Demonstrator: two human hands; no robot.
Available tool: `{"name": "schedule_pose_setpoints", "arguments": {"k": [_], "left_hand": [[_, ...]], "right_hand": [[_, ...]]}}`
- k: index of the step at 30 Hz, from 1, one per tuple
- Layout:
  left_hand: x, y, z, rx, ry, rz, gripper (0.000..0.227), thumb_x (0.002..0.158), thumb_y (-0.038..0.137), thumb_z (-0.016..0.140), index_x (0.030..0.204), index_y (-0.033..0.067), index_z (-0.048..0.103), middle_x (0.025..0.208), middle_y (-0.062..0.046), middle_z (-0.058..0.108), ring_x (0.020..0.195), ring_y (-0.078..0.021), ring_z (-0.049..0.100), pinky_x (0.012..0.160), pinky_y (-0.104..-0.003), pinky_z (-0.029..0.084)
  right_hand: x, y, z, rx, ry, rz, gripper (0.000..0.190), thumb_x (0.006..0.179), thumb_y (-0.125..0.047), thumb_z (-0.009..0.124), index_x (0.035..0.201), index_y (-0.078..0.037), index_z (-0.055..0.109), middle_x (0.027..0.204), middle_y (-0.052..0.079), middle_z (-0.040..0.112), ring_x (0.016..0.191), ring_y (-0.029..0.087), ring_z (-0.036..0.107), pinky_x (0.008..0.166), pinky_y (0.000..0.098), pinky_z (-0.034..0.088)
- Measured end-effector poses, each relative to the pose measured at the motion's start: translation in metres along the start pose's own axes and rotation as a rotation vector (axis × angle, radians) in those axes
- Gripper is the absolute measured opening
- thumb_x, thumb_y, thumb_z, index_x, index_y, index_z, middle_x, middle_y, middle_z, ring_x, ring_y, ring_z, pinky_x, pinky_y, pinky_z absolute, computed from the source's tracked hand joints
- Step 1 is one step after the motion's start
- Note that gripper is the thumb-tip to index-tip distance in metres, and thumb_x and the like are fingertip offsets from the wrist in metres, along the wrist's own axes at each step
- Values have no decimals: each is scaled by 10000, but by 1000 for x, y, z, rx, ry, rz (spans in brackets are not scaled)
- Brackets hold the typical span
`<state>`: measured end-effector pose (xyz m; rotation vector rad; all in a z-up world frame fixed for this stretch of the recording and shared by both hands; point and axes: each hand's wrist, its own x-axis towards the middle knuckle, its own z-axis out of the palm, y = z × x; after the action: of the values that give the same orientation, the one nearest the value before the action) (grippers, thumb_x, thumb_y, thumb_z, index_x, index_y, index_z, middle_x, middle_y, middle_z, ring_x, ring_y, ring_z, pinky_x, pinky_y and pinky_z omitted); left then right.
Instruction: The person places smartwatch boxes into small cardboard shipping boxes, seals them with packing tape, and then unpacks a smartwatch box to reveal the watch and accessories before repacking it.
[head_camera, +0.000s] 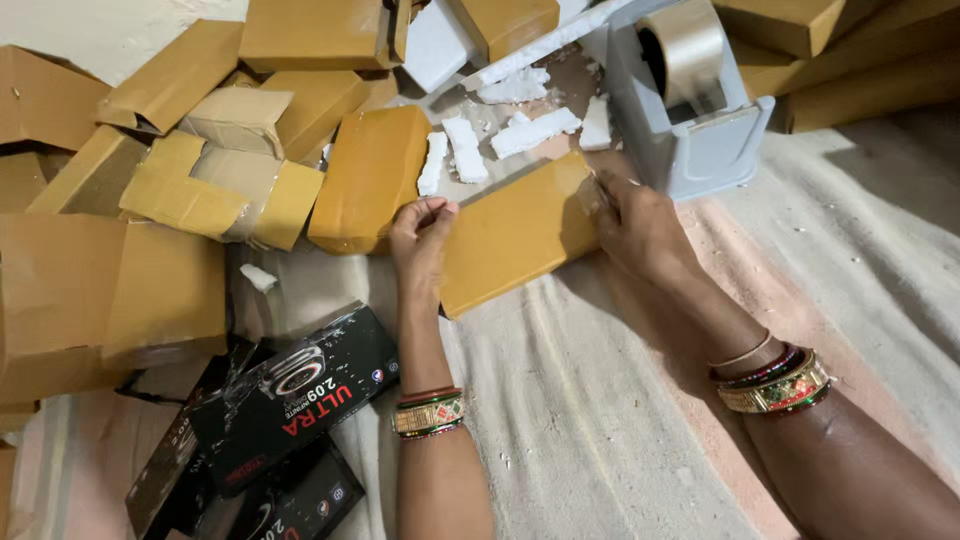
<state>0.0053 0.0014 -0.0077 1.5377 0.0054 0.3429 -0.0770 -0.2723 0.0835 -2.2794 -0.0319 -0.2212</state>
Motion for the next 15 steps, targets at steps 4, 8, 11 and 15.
{"name": "schedule_pose_setpoints", "arguments": {"k": [4,8,11,15], "left_hand": [[0,-16,-6,-48,-89,49,213,946,173,751,1021,-18,693,932,-1,658,855,-81,571,807,-238,477],[-2,-13,-5,126,-37,-19,229,940,200,734,1030,-7,700,941,-3,683,865,-84,590,813,-236,487],[-1,-12,-3,134,-29,-19,260,943,233,724,1025,-14,715,946,-25,689,864,-109,579,804,-259,479],[-1,-10,-3,111,-65,86,455,1026,421,601,990,-18,719,967,-55,714,933,-152,630,884,-300,491]], "right_hand": [[-16,-18,4,157,39,97,304,959,-21,512,1219,4,668,1142,211,732,1056,324,721,892,460,537],[-21,-24,4,238,-5,185,392,949,-80,459,1288,-10,641,1316,203,673,1234,316,658,1015,466,500],[-14,-26,20,-654,101,-259,1239,737,-751,633,1508,188,389,1505,356,430,1412,450,405,1174,501,275],[-24,-42,58,-695,-111,-308,747,981,-540,316,1472,23,290,1624,221,250,1484,439,179,1107,729,-18]]}}
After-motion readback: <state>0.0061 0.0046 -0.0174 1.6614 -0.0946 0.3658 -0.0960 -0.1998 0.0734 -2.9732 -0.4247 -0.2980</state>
